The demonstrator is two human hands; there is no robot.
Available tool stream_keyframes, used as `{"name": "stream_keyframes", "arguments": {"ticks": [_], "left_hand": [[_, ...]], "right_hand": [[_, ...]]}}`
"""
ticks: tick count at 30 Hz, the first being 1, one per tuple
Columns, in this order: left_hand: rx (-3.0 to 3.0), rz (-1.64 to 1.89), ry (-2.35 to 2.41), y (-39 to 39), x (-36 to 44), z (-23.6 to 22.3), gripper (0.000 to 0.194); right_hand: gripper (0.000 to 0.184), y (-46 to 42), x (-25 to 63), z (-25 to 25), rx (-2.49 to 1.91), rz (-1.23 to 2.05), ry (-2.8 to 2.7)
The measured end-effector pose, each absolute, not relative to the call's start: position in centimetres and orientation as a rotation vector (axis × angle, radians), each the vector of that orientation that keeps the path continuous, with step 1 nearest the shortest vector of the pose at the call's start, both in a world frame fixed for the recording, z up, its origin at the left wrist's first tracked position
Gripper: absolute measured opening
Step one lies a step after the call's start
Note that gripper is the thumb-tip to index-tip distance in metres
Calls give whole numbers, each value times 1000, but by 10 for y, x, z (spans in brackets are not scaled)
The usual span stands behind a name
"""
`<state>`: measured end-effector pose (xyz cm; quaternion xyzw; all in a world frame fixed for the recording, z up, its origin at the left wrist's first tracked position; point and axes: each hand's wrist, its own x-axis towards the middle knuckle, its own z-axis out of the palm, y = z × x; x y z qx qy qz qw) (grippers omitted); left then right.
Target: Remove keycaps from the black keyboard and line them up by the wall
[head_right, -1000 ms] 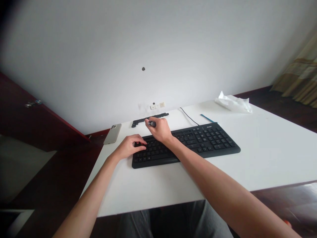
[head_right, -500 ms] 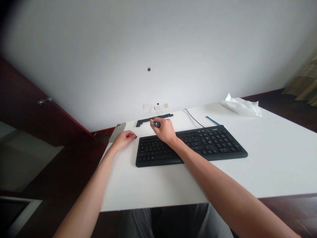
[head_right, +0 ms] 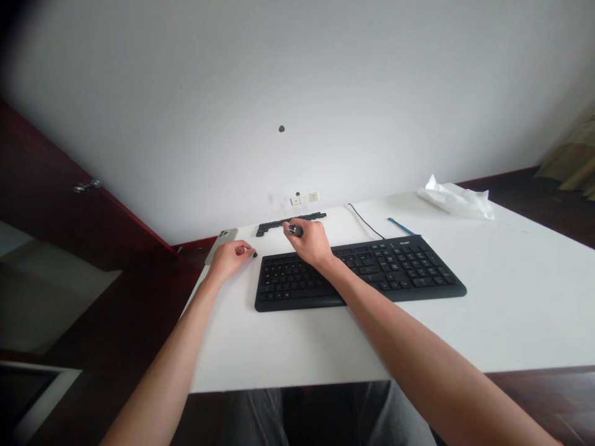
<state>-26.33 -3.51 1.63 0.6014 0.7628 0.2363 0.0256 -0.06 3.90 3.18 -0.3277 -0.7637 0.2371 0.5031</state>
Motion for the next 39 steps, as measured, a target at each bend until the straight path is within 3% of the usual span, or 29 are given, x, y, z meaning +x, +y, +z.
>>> {"name": "stream_keyframes", "arguments": {"ticks": [23,31,39], "left_hand": [[1923,726,2213,-36,-247,15,11],[2187,355,2354,-19,-244,18,20],[2254,245,2359,26,-232,17,24]], "right_hand": [[45,43,-1,28,-795,592,-1851],[45,46,0,26,-812,595,-1841],[44,45,-3,21,-788,609,-1854]]}}
